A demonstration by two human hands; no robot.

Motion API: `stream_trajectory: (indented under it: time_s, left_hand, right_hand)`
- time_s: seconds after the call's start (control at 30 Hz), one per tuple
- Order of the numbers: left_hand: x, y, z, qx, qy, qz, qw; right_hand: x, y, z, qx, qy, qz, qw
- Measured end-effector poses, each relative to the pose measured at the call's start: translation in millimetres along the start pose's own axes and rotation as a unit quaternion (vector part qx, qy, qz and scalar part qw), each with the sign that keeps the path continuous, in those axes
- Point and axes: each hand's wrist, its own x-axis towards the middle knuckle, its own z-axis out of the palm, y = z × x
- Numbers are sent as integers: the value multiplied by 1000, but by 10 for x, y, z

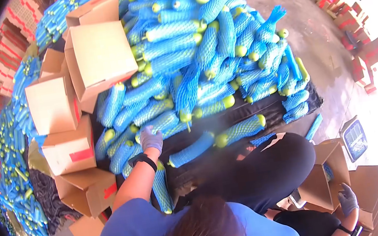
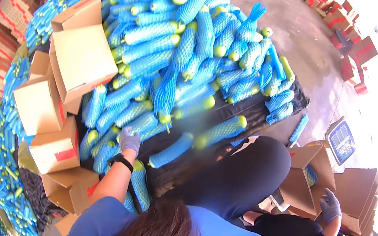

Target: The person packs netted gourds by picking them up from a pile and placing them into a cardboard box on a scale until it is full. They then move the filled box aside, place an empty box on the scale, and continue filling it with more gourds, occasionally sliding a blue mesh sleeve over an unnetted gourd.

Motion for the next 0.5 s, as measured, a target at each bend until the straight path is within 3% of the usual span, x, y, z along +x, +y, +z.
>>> stream_trajectory:
  time_s: [0.07, 0.2, 0.27, 0.33, 0.47, 0.5]
  left_hand:
    - [261, 274, 17, -130, 118, 130, 976]
    - [699, 1145, -486, -270, 142, 214, 928]
    - [786, 1598, -879, -180, 173, 239, 938]
    - [1034, 1995, -1105, -71, 180, 216, 957]
    - [1751, 2571, -1323, 108, 170, 260, 944]
    - [1927, 2706, -1359, 149, 137, 240, 949]
  right_hand:
    - [-36, -33, -10, -58, -19, -18, 998]
    - [-53, -93, 20, -87, -24, -12, 996]
    - [-26, -100, 30, -86, -27, -45, 995]
    - [-82, -266, 86, -73, -20, -31, 997]
    - [-154, -604, 145, -86, -31, 31, 995]
    - [-144, -567, 137, -90, -30, 27, 995]
